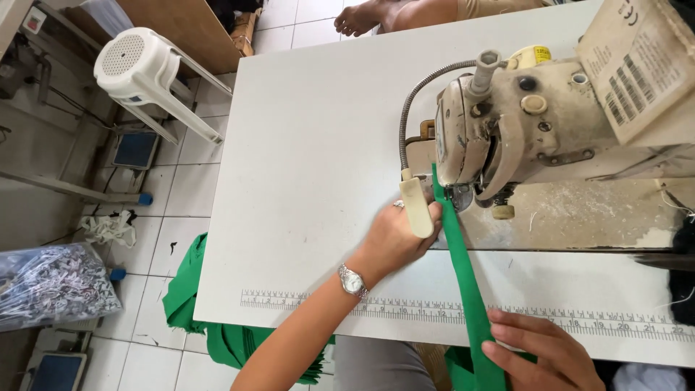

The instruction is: Folding and sewing green fabric strips using an industrial sewing machine to create straps or finished edges.

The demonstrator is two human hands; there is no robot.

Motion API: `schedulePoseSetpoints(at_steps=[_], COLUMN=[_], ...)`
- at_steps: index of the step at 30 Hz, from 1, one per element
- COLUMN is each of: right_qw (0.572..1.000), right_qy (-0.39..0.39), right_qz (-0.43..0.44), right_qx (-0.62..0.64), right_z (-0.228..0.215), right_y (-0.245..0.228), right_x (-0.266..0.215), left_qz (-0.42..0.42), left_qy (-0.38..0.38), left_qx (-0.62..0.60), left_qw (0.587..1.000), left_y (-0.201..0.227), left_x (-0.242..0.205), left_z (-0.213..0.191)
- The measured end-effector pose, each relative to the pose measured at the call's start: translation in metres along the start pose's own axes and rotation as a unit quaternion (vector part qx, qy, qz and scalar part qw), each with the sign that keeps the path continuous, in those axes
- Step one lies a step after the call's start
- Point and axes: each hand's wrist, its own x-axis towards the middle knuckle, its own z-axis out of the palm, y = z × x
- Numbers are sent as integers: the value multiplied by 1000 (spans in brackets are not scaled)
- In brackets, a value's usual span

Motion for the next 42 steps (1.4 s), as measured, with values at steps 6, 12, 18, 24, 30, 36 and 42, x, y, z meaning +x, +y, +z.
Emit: schedulePoseSetpoints(at_steps=[6, 12, 18, 24, 30, 36, 42], right_qw=[998, 998, 996, 991, 986, 974, 971], right_qy=[-26, -28, -70, -108, -128, -160, -154], right_qz=[-60, -63, -35, -61, -107, -163, -181], right_qx=[-8, 7, 40, 46, 6, -12, -42], right_z=[2, -1, -6, -3, 12, 30, 35], right_y=[23, 29, 35, 43, 56, 69, 66], right_x=[-1, -5, -14, -17, -27, -34, -34], left_qz=[69, 143, 167, 167, 137, 80, 21], left_qy=[22, 38, 29, -11, -63, -104, -127], left_qx=[40, 94, 135, 161, 113, -56, -54], left_qw=[997, 985, 976, 973, 982, 990, 990], left_y=[-7, -10, -9, -3, 1, -3, 3], left_x=[16, 5, 4, 7, 5, 3, -6], left_z=[2, 23, 22, 14, 2, -3, 4])
